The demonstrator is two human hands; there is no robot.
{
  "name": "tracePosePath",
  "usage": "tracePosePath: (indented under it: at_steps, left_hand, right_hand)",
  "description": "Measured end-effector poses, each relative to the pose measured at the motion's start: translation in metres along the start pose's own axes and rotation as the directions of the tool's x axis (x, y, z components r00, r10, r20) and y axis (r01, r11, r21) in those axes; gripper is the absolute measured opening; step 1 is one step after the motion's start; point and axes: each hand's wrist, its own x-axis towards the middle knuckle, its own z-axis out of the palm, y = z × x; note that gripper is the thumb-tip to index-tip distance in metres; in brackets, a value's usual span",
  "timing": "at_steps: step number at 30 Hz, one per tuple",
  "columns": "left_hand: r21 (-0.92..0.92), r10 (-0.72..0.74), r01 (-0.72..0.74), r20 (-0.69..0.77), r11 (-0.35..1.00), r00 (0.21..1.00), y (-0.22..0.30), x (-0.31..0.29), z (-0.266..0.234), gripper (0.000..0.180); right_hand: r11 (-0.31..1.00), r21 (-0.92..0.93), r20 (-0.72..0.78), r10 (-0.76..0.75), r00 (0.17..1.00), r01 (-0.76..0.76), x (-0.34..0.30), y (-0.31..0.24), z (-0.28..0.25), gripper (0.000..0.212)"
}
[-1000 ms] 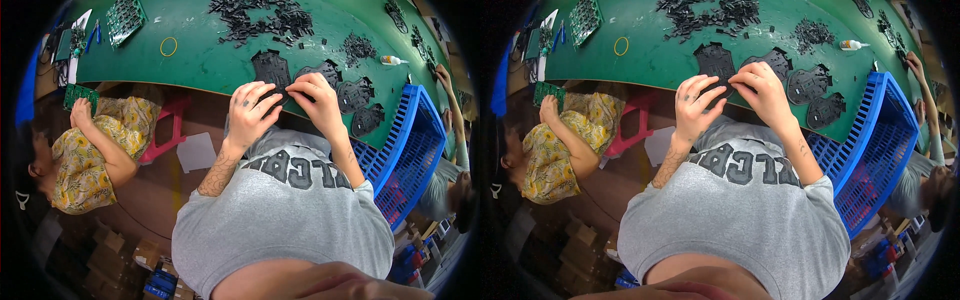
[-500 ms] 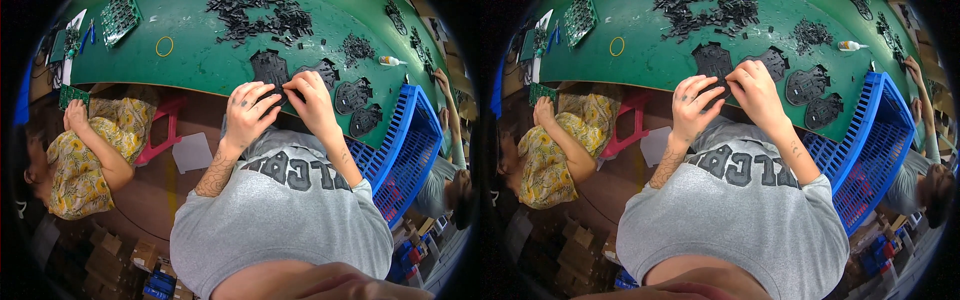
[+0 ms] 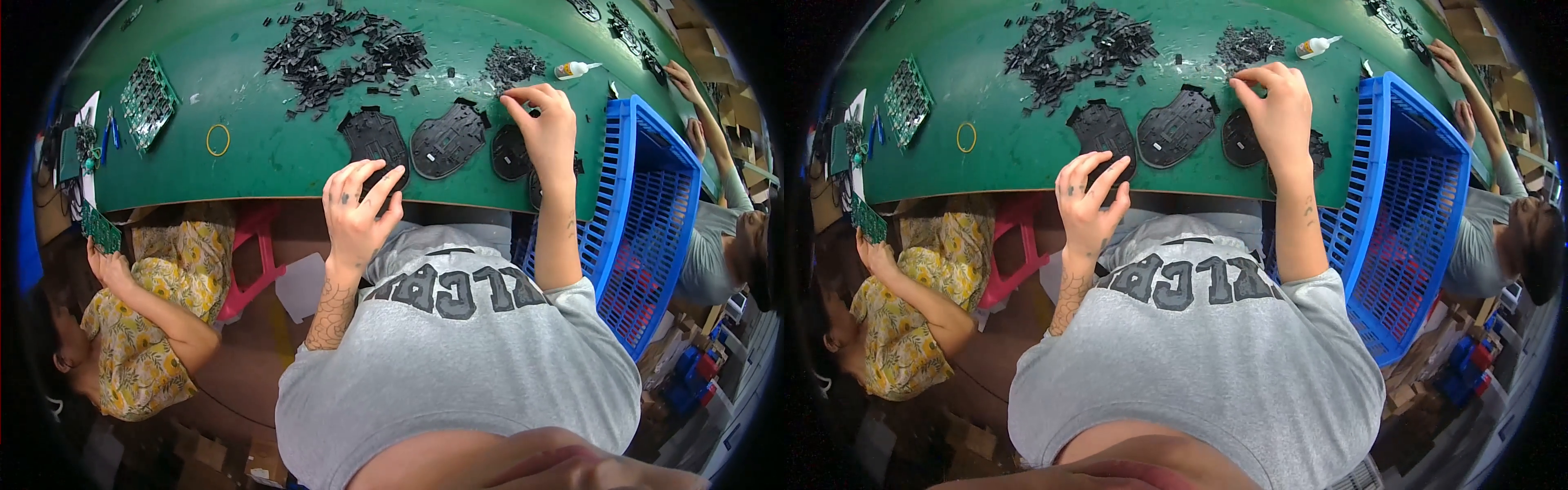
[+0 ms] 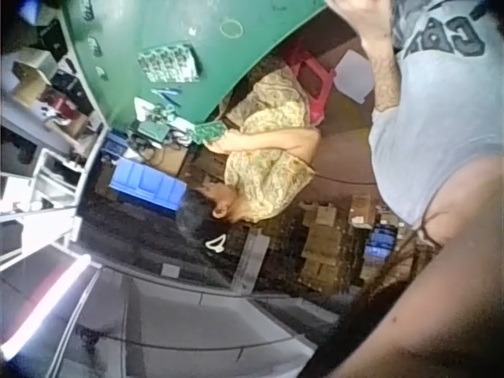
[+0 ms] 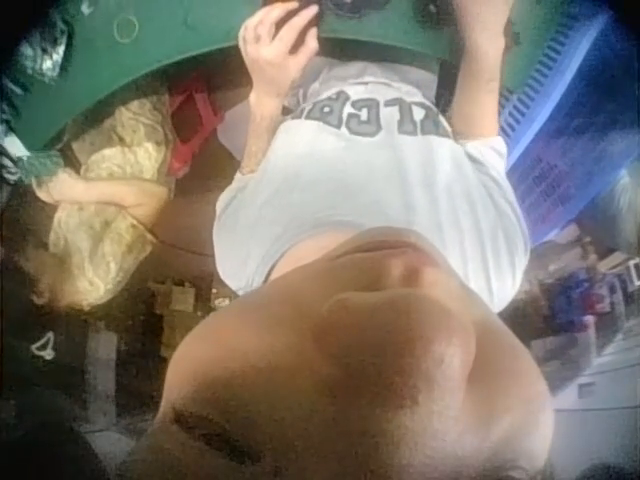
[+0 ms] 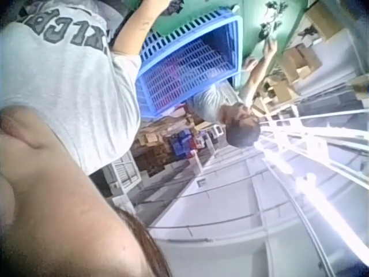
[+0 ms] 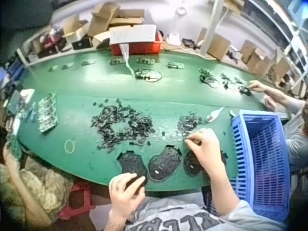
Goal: The person applies glue from a bottle to the base of a mouse shell, then attaches mouse feet to the glued areas by hand.
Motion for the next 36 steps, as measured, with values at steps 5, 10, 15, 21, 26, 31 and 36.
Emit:
tracePosePath:
  at_steps: [5, 10, 15, 21, 26, 31, 36]
  left_hand:
    - [0.04, 0.053, -0.052, -0.021, 0.998, 0.998, 0.004, 0.005, 0.002, 0.035]
    - [-0.012, 0.198, -0.198, 0.062, 0.98, 0.978, 0.01, 0.017, 0.003, 0.035]
    - [-0.087, 0.278, -0.266, 0.187, 0.96, 0.942, 0.01, 0.025, 0.011, 0.032]
    - [-0.13, 0.294, -0.28, 0.1, 0.951, 0.951, 0.02, 0.02, 0.027, 0.029]
    - [-0.137, 0.228, -0.217, 0.072, 0.966, 0.971, 0.026, 0.018, 0.031, 0.029]
    - [-0.143, 0.218, -0.207, 0.07, 0.968, 0.973, 0.026, 0.017, 0.032, 0.029]
    - [-0.156, 0.222, -0.204, 0.104, 0.966, 0.97, 0.024, 0.017, 0.032, 0.027]
  right_hand:
    - [1.0, -0.012, -0.024, -0.024, 0.999, 0.023, -0.004, 0.014, 0.011, 0.012]
    - [0.995, 0.071, -0.043, -0.064, 0.997, 0.067, -0.002, 0.014, 0.007, 0.011]
    - [0.879, 0.427, 0.147, 0.165, 0.975, -0.213, -0.014, -0.001, -0.009, 0.008]
    - [0.711, 0.649, 0.339, 0.049, 0.94, -0.271, -0.058, -0.019, 0.006, 0.011]
    - [0.849, 0.519, 0.249, -0.04, 0.968, -0.098, -0.068, -0.027, 0.006, 0.013]
    - [0.904, 0.428, 0.199, -0.123, 0.972, 0.026, -0.073, -0.025, 0.007, 0.014]
    - [0.914, 0.405, 0.173, -0.075, 0.982, -0.001, -0.073, -0.025, 0.011, 0.016]
